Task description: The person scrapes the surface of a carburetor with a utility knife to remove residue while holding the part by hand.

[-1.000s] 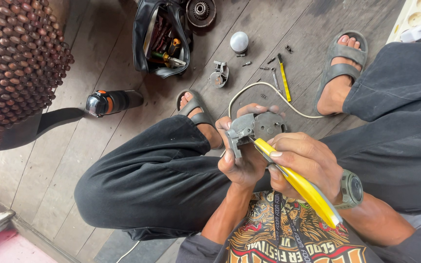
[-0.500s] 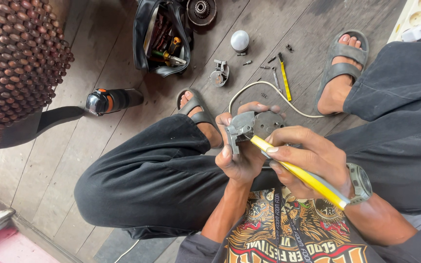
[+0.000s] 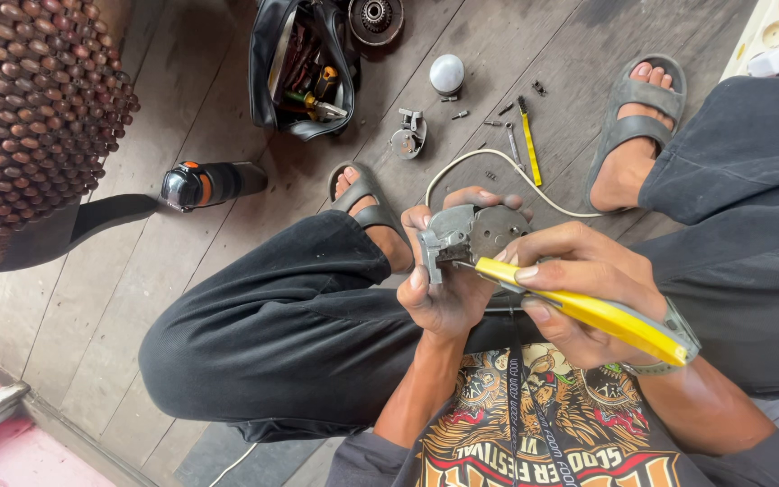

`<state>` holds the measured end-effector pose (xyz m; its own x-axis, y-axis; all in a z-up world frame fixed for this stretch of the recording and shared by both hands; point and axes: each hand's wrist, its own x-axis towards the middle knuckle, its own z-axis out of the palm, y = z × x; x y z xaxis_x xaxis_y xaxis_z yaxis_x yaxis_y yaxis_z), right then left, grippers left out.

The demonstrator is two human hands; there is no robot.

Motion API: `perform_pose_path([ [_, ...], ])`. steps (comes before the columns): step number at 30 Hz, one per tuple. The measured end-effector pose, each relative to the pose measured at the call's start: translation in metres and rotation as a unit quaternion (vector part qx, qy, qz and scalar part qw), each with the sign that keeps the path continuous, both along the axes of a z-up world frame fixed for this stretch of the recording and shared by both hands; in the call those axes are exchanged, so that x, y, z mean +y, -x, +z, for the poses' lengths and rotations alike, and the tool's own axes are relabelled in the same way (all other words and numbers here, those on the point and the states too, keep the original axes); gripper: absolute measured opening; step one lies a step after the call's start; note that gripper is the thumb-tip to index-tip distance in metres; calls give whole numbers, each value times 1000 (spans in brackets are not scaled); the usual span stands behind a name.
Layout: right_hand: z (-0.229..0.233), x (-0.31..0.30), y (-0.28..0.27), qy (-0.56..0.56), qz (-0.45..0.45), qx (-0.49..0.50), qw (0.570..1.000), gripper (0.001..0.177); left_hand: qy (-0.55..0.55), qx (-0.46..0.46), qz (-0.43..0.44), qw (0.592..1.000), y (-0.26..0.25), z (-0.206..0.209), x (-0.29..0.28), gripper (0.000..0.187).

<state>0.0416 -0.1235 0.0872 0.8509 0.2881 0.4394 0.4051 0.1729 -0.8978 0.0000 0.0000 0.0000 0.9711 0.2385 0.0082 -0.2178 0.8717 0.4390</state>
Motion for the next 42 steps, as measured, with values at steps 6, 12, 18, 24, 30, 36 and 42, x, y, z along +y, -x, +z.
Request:
perform_pose_path([
  [6,3,6,6,28,-32,-5,999,17,5,24,11,1000,0,8,-2,47],
  [12,3,11,4,50,-40,-52,997,23,51,49,10,997,2,5,-8,42],
  [18,-1,7,4,84,-32,-70,994,25,49,65,8,997,2,7,-9,42],
  [24,6,11,4,101,-45,-97,989,27,64,82,28,994,1,11,-13,40],
  [30,3,8,7,109,-33,-89,989,29,84,83,38,992,1,15,-16,40],
  [36,4,9,4,101,-36,-104,989,27,75,77,38,993,0,18,-16,40],
  [42,1,11,4,83,-37,-100,991,26,91,76,33,992,3,17,-21,43],
])
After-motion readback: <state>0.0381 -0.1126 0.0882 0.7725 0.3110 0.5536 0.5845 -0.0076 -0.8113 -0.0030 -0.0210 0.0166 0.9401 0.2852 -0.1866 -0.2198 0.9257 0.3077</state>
